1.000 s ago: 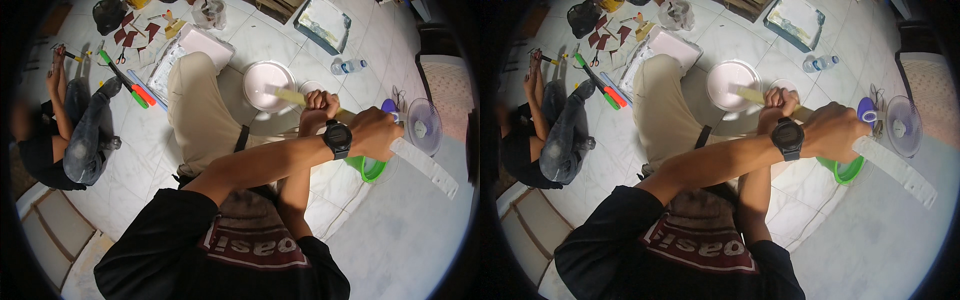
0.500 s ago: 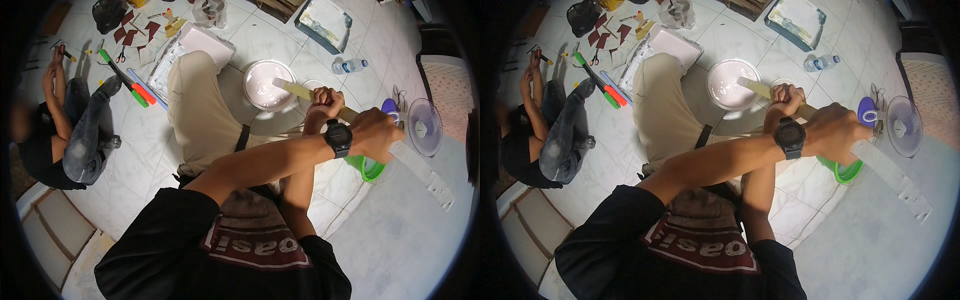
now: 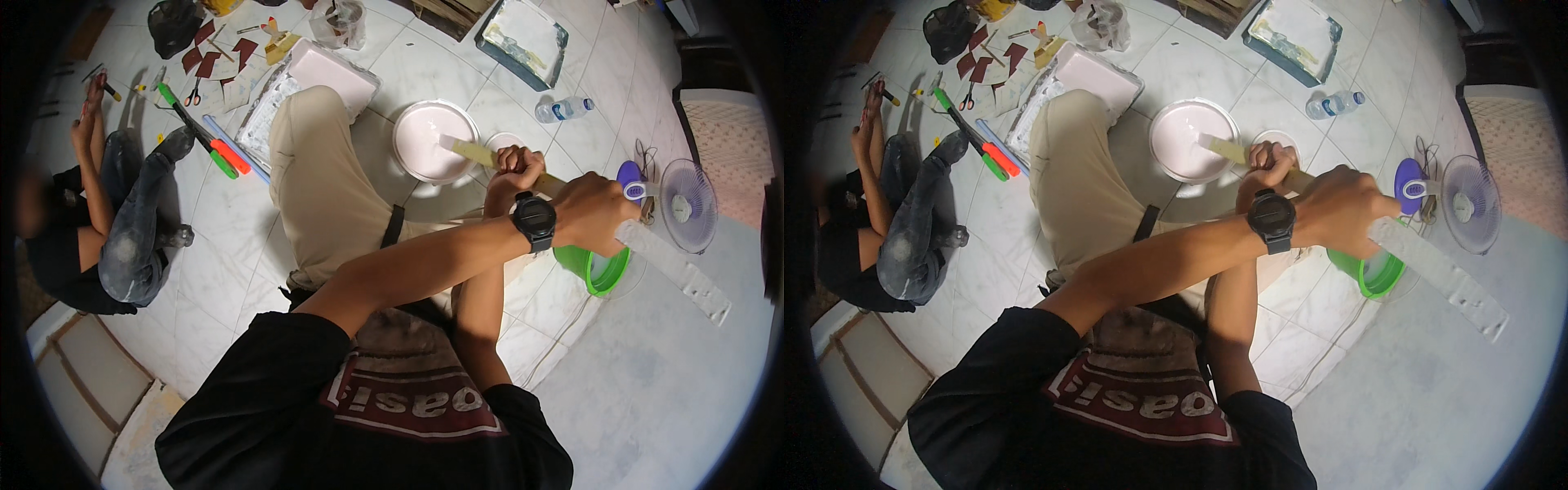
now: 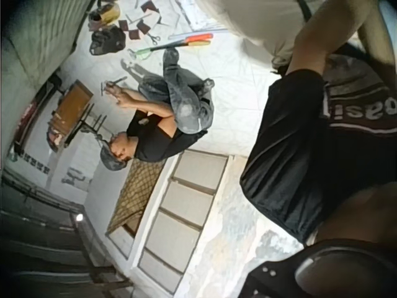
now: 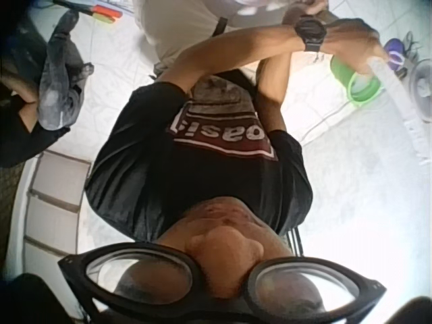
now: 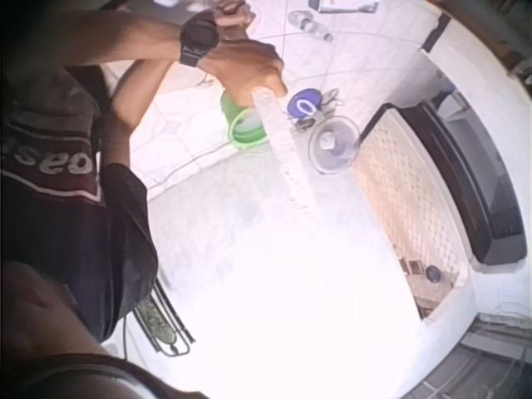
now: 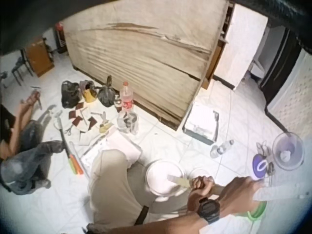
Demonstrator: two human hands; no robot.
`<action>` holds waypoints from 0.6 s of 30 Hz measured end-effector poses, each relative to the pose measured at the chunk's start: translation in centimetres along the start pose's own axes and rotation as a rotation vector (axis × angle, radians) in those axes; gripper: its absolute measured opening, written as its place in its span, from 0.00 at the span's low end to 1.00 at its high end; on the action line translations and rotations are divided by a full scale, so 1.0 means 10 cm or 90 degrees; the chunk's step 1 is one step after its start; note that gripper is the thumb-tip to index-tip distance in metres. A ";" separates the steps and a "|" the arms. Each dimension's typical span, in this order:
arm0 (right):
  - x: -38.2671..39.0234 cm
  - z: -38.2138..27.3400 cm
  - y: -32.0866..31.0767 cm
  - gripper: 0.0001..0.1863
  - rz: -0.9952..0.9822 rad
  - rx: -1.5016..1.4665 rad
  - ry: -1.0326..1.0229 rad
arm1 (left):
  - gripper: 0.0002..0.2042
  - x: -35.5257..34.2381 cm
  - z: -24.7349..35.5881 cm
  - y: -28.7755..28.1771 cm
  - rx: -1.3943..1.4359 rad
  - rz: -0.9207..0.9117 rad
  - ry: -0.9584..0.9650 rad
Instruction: The person sits on the floor and stirs a white liquid in a bucket using a wooden stick. They repeatedly dip the stick into the bucket and rotate it to mix the contents. Later, they pour water from a plastic bottle into the bucket and continue stirring.
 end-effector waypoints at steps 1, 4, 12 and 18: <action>0.03 0.02 -0.06 0.17 0.009 -0.012 0.015 | 0.14 0.07 -0.04 -0.01 0.004 0.004 -0.008; 0.09 0.07 -0.18 0.17 0.022 -0.024 0.047 | 0.14 0.16 -0.06 0.08 -0.007 -0.001 -0.026; -0.07 0.13 -0.27 0.19 0.117 -0.130 0.143 | 0.25 0.31 -0.10 0.15 -0.059 0.143 0.065; -0.54 -0.37 -0.42 0.21 0.110 -0.147 0.145 | 0.18 0.77 0.14 -0.43 0.028 0.163 0.138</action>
Point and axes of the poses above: each hand's wrist, its own x-axis away from the middle knuckle, its own y-axis out of the palm, z = x × y, the point moved 1 cm from there along -x, towards the middle knuckle, and after that the axes turned 15 degrees about z, right-handed, at the moved point
